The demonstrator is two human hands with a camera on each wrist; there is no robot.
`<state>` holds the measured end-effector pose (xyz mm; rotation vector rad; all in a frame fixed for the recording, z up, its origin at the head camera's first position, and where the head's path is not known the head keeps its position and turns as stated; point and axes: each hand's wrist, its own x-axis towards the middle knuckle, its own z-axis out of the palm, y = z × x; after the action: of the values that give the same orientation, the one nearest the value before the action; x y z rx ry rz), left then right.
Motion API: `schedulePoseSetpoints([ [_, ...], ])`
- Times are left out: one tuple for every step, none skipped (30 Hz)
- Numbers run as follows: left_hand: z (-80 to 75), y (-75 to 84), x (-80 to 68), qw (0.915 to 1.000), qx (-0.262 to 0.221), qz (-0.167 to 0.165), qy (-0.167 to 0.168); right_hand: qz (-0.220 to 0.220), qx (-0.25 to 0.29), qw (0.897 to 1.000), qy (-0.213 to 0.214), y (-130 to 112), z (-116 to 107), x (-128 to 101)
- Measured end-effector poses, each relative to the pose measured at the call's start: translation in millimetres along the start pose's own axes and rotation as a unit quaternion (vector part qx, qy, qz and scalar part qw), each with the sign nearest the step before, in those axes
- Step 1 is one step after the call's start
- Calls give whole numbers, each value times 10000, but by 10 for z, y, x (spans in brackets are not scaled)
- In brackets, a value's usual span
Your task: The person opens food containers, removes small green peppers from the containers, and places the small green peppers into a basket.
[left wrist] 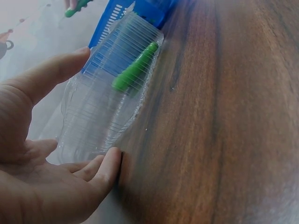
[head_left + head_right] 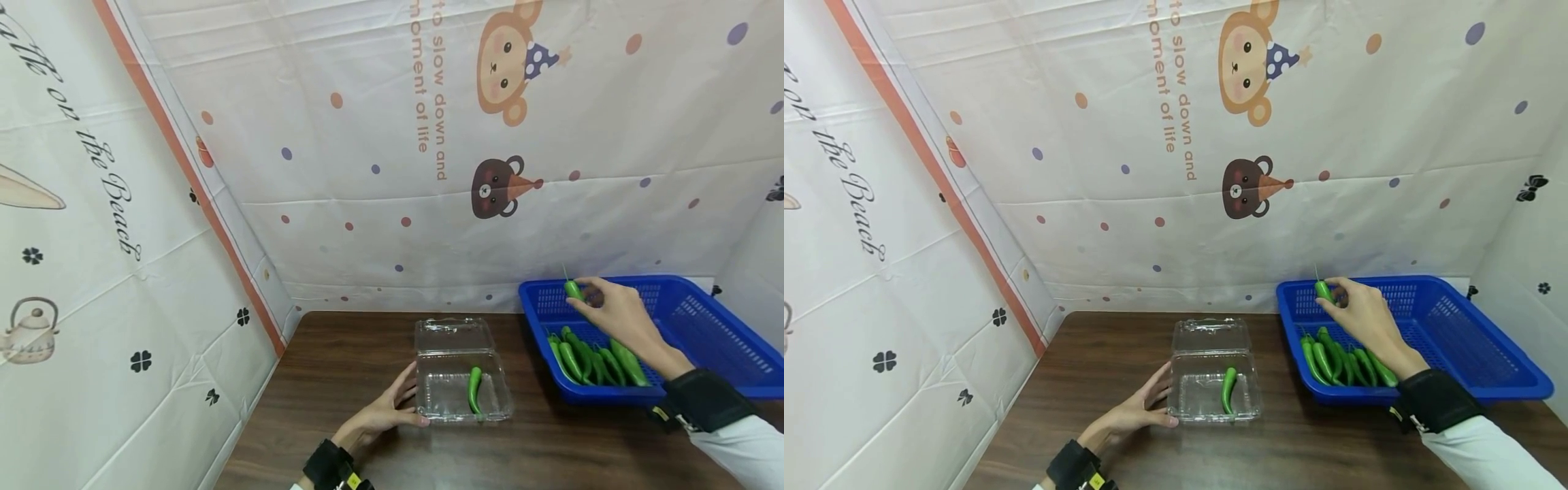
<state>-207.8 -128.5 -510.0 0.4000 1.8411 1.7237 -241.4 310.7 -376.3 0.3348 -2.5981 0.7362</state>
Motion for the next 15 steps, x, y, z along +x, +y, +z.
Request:
schedulePoseSetpoints([
  [-1, 1, 1, 10000, -5, -3, -10, 38, 18, 9999, -114, 10, 11, -11],
  [-2, 0, 3, 10000, -9, -9, -16, 79, 48, 9997, -244, 18, 23, -26],
  [-3, 1, 4, 10000, -10, -11, -22, 126, 57, 9991, -389, 26, 40, -42],
  [-5, -1, 8, 10000, -18, -17, -26, 166, 73, 9984, -533, 38, 58, -61],
  [-7, -1, 10, 10000, -23, -20, -28, 192, 83, 9976, -654, 48, 80, -79],
  [-9, -3, 13, 10000, -36, -28, -38, 248, 102, 9965, -792, 54, 103, -101],
  [-11, -6, 15, 10000, -41, -30, -44, 287, 114, 9953, -923, 63, 128, -123],
  [-11, -8, 17, 10000, -43, -29, -48, 309, 109, 9942, -1028, 70, 154, -144],
  [-12, -10, 17, 10000, -46, -28, -51, 323, 93, 9933, -1108, 76, 182, -162],
  [-13, -12, 18, 10000, -54, -29, -48, 333, 97, 9925, -1175, 81, 208, -181],
  [-12, -13, 17, 10000, -53, -25, -46, 328, 98, 9919, -1226, 81, 233, -198],
  [-13, -15, 17, 10000, -57, -29, -42, 335, 93, 9912, -1279, 83, 258, -214],
  [-12, -15, 14, 10000, -53, -29, -42, 325, 87, 9908, -1310, 87, 281, -228],
  [-11, -16, 13, 10000, -49, -32, -38, 314, 92, 9904, -1344, 88, 302, -240],
  [-10, -16, 10, 10000, -40, -36, -37, 304, 105, 9899, -1380, 91, 322, -251],
])
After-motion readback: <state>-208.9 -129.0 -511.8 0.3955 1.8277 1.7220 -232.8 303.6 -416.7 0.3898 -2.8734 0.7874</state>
